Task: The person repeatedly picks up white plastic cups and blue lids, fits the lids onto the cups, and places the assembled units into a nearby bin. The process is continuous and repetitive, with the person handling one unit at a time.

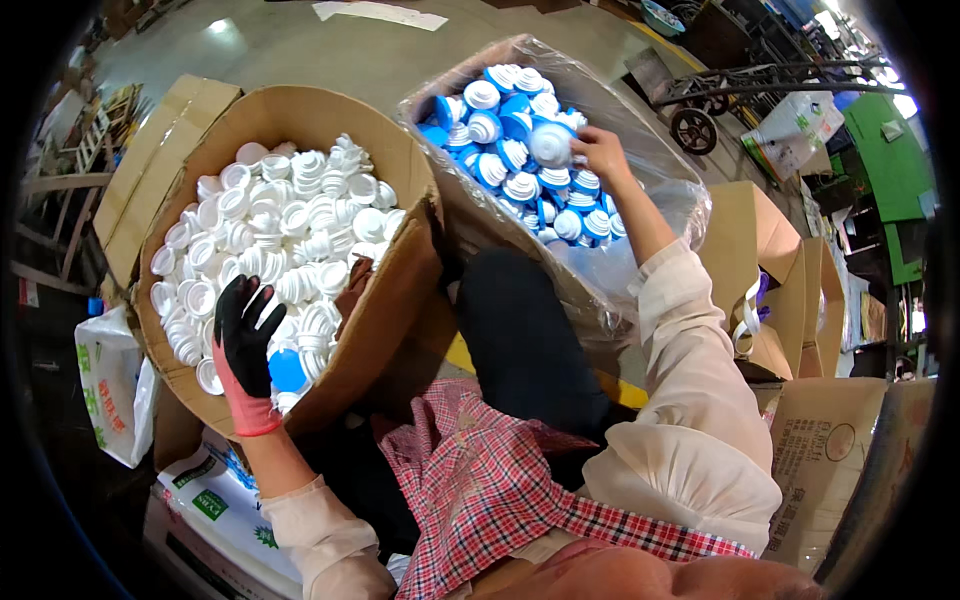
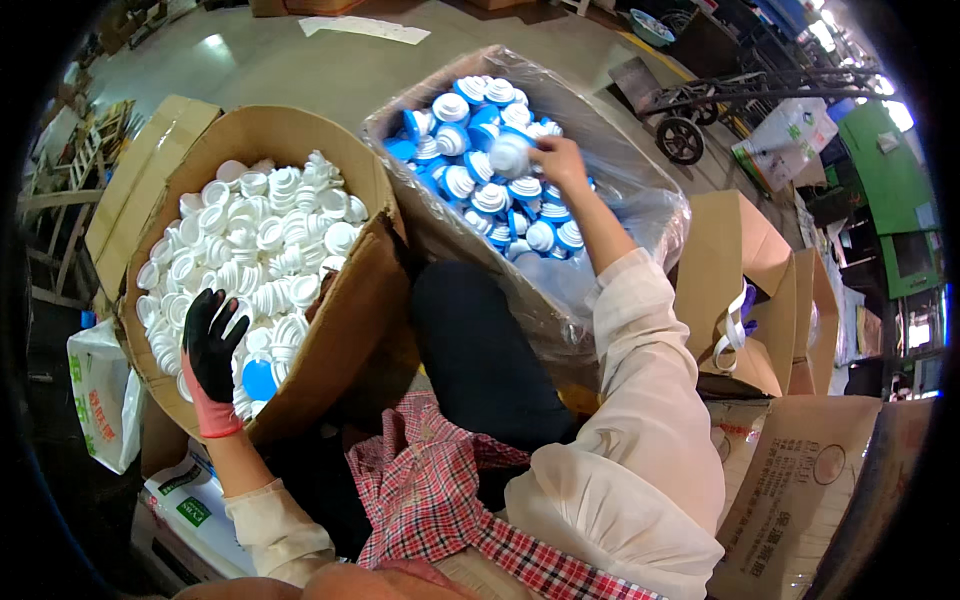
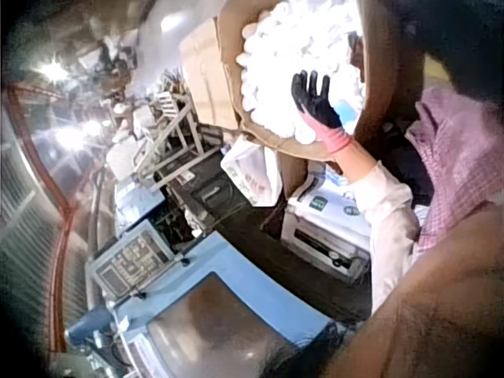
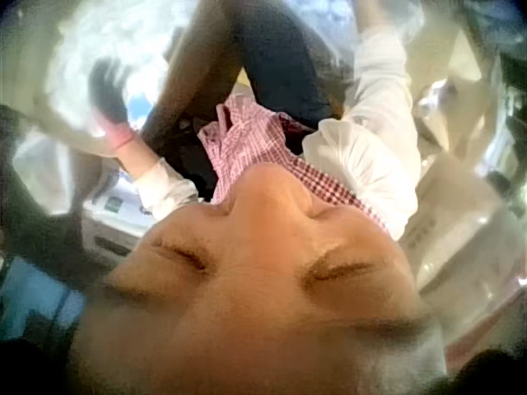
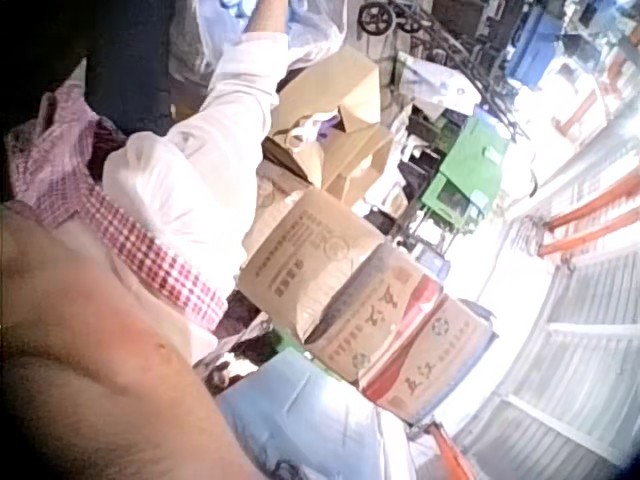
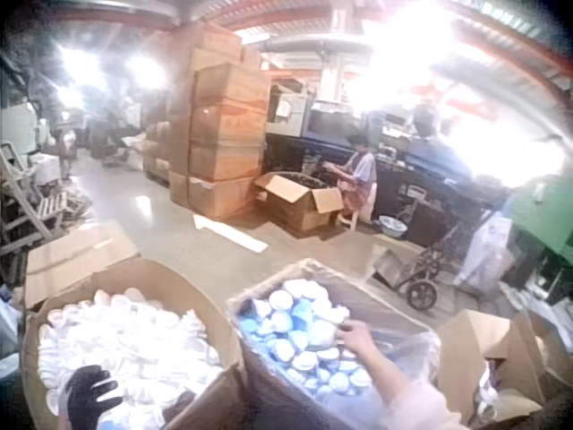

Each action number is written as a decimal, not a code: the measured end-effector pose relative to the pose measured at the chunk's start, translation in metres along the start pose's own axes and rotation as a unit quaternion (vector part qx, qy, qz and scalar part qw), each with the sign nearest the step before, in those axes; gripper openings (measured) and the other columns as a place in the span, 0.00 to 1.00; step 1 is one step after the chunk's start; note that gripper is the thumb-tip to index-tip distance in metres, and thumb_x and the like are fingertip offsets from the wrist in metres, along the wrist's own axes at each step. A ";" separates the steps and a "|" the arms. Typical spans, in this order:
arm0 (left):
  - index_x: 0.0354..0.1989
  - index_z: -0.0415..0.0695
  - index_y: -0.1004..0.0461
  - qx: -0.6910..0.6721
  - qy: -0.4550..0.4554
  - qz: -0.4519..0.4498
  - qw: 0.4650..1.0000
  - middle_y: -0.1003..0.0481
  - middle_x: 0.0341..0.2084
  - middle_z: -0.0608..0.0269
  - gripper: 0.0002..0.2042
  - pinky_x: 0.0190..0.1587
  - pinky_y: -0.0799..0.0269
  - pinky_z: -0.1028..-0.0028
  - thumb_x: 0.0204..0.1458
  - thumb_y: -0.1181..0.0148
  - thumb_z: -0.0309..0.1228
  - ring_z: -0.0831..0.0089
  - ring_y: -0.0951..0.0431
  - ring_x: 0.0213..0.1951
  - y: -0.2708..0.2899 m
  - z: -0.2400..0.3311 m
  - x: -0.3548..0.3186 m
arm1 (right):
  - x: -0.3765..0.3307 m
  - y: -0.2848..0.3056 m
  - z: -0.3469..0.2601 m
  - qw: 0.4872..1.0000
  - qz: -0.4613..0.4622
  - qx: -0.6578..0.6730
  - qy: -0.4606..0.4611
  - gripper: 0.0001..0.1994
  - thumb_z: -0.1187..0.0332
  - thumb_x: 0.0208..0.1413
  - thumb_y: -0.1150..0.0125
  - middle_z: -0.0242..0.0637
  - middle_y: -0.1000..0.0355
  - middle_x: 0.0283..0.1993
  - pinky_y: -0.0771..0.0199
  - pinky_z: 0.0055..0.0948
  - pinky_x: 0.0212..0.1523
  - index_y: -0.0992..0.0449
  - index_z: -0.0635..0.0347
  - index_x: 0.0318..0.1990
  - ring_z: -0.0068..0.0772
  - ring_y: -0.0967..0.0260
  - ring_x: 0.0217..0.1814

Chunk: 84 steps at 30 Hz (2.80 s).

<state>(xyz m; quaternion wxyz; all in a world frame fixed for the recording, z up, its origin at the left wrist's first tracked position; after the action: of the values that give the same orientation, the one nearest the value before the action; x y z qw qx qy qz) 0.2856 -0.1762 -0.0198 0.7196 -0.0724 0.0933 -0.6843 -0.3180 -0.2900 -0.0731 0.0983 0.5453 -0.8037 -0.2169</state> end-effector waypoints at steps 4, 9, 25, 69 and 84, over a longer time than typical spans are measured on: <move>0.59 0.35 0.38 0.029 0.043 0.013 0.999 0.32 0.53 0.49 0.20 0.52 0.26 0.61 0.63 0.56 0.34 0.56 0.28 0.54 -0.001 -0.006 -0.003 | -0.005 0.019 0.135 0.975 -0.019 -0.026 -0.219 0.07 0.75 0.48 0.37 0.44 0.27 0.22 0.20 0.40 0.21 0.26 0.69 0.23 0.40 0.26 0.19; 0.58 0.36 0.37 0.080 0.064 0.010 0.995 0.31 0.53 0.49 0.21 0.52 0.26 0.60 0.62 0.54 0.38 0.57 0.27 0.54 0.002 -0.014 0.003 | -0.028 -0.031 0.206 0.935 -0.084 -0.039 -0.344 0.06 0.74 0.50 0.36 0.43 0.25 0.31 0.18 0.40 0.27 0.27 0.67 0.32 0.39 0.24 0.28; 0.55 0.35 0.34 -0.060 -0.098 0.172 0.978 0.28 0.49 0.46 0.18 0.51 0.25 0.61 0.61 0.54 0.34 0.55 0.24 0.50 0.083 0.037 -0.003 | -0.122 -0.244 -0.202 0.892 -0.231 -0.071 0.383 0.08 0.74 0.52 0.41 0.45 0.23 0.40 0.26 0.34 0.43 0.22 0.63 0.40 0.42 0.24 0.41; 0.43 0.34 0.27 -0.028 0.015 0.078 0.996 0.24 0.28 0.57 0.20 0.25 0.25 0.76 0.55 0.40 0.41 0.70 0.22 0.23 0.047 0.050 -0.044 | -0.261 -0.340 -0.269 0.770 -0.574 0.276 -0.044 0.17 0.67 0.58 0.40 0.44 0.25 0.37 0.19 0.25 0.28 0.28 0.73 0.48 0.34 0.22 0.29; 0.52 0.39 0.32 -0.243 0.091 0.082 0.962 0.30 0.47 0.46 0.31 0.46 0.24 0.53 0.56 0.48 0.57 0.53 0.25 0.47 0.035 0.010 -0.031 | -0.263 -0.328 -0.287 0.852 -0.360 0.127 0.358 0.13 0.71 0.52 0.35 0.40 0.23 0.34 0.25 0.25 0.27 0.25 0.63 0.45 0.26 0.26 0.31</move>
<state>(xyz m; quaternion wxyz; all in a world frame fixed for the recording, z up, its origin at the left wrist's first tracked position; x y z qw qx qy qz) 0.3202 -0.1438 -0.0169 0.7225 -0.1743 0.3271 -0.5836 0.1699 -0.2200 0.0521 0.2241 0.8441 -0.4811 0.0764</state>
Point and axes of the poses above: each hand's wrist, its own x-axis towards the middle knuckle, its own y-axis out of the back of the hand, z = x × y, the point moved 7 cm from there along x, towards the middle knuckle
